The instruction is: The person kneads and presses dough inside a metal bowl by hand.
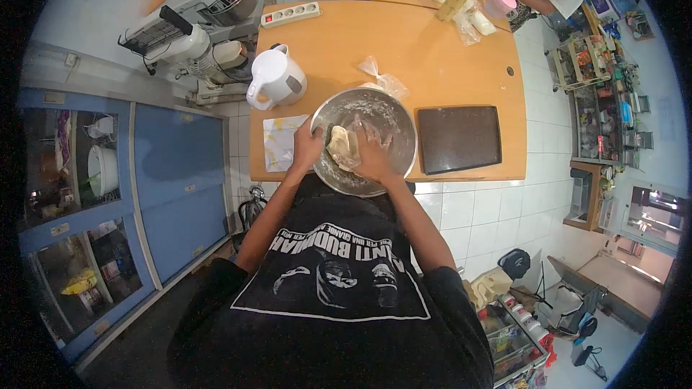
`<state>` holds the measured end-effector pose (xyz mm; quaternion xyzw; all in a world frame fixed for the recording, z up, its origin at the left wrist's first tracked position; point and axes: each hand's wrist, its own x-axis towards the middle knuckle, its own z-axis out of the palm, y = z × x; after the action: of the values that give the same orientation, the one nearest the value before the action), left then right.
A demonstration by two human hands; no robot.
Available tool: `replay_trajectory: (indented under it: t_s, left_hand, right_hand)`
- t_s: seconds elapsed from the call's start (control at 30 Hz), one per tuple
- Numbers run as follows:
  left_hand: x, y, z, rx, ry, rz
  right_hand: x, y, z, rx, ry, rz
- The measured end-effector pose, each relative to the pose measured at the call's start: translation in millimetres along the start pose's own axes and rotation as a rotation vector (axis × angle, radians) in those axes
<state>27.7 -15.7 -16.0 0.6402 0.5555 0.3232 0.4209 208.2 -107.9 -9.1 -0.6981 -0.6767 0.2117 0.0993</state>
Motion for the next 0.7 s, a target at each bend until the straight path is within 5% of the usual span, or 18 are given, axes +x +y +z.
replay_trajectory:
  t_s: [0.23, 0.7]
  left_hand:
    - [-1, 4, -1, -0.036, -0.011, -0.024]
    - [-1, -2, 1, -0.065, 0.0, 0.008]
  right_hand:
    - [7, -38, -23, -0.257, 0.002, -0.104]
    - [27, -29, 20, -0.055, 0.011, 0.084]
